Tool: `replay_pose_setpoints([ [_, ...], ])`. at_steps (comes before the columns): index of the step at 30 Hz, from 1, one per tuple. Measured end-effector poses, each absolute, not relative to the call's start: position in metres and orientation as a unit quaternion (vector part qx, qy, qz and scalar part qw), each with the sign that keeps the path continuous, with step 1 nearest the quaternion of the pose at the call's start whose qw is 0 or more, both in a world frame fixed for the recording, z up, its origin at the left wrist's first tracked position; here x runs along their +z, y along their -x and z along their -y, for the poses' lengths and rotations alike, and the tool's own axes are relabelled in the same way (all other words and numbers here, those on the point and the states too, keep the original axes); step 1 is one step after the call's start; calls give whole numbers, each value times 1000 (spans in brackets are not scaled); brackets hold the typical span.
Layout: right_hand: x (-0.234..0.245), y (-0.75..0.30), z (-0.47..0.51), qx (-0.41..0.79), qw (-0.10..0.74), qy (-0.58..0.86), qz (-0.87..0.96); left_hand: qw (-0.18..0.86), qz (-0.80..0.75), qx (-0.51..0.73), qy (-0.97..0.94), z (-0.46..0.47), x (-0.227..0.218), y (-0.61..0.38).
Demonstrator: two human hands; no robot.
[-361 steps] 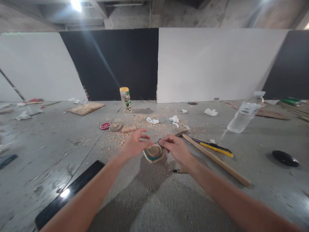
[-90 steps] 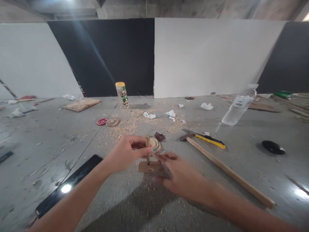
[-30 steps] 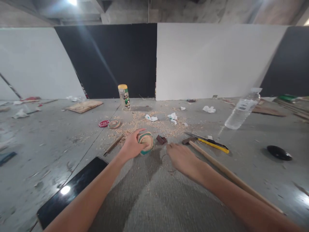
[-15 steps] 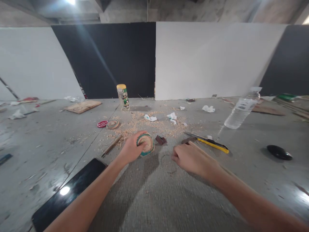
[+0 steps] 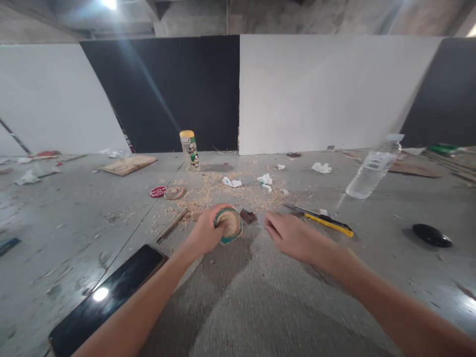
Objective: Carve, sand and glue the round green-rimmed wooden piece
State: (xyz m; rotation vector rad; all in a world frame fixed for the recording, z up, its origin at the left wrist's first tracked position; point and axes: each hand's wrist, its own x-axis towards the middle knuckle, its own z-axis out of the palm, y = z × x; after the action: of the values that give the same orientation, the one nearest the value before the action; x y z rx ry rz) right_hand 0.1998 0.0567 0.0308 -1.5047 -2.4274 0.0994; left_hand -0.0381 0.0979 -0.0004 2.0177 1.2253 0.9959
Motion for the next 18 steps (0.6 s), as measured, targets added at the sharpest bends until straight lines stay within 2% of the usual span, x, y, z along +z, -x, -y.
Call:
replay_pose_setpoints([
  [5, 43, -202, -58, 117, 213, 485, 840, 384, -431, 387, -719, -90, 4, 25],
  [11, 51, -202, -55, 205, 244, 456, 831, 506, -428, 387, -641, -80, 4, 14],
  [13, 53, -200, -54, 190, 251, 463, 829, 535, -425, 390, -617, -75, 6, 11],
  [18, 45, -192, -53, 60, 298, 443, 843, 604, -402, 383, -573, -66, 8, 1],
])
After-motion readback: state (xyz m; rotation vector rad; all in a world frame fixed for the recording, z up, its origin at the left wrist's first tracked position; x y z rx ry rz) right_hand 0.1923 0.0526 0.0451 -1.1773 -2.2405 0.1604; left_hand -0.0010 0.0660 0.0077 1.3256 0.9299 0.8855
